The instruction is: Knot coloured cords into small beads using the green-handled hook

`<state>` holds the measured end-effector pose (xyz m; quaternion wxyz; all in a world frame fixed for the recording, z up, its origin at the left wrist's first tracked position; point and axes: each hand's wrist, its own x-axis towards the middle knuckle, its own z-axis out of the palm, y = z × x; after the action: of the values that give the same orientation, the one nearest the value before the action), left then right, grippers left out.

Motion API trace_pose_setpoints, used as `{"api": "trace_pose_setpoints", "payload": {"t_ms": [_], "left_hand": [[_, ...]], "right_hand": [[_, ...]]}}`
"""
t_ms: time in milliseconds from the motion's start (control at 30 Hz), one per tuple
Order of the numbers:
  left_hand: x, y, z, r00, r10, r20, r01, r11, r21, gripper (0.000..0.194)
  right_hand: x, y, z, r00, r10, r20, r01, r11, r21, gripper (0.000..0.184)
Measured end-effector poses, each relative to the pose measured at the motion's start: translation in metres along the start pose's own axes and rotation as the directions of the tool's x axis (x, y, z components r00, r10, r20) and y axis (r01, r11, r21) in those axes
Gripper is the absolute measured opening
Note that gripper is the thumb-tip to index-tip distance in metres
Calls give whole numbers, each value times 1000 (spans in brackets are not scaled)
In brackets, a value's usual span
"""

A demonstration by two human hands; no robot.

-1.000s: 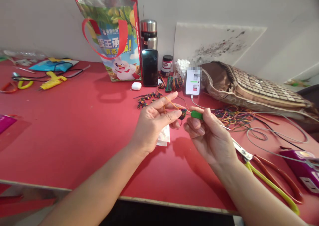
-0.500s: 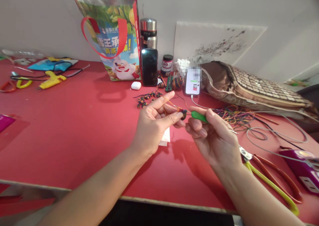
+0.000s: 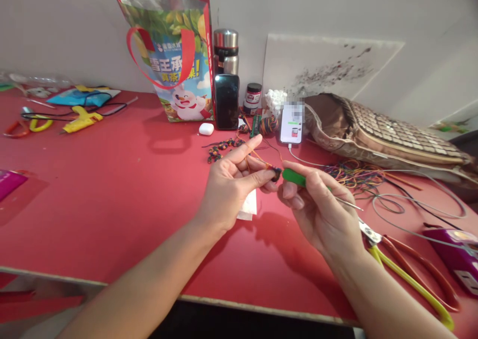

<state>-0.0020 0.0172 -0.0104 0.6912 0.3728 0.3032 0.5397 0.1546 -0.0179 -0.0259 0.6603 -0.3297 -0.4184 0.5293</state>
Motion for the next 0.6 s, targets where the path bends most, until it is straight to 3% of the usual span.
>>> {"api": "trace_pose_setpoints", "payload": {"t_ms": [133, 267, 367, 467, 600], "left_hand": [[-1, -4, 1, 1000, 30, 7, -30, 1000, 0, 56], [0, -6, 1, 1000, 20, -6, -20, 999, -38, 54], [0, -5, 0, 1000, 6, 9, -6, 998, -58, 50], [1, -4, -1, 1000, 18, 25, -17, 999, -35, 52], [3, -3, -3, 998, 46, 40, -46, 999, 5, 61]], "right_hand": [[-3, 7, -7, 989, -145, 32, 148, 979, -139, 20], [-7, 15, -11, 980, -193, 56, 201, 952, -229, 21], [-6, 14, -9, 985, -171, 39, 175, 968, -178, 21], [-3, 7, -4, 997, -71, 24, 72, 996, -53, 20], [-1, -1, 0, 996, 24, 82, -25, 1000, 8, 21]]}}
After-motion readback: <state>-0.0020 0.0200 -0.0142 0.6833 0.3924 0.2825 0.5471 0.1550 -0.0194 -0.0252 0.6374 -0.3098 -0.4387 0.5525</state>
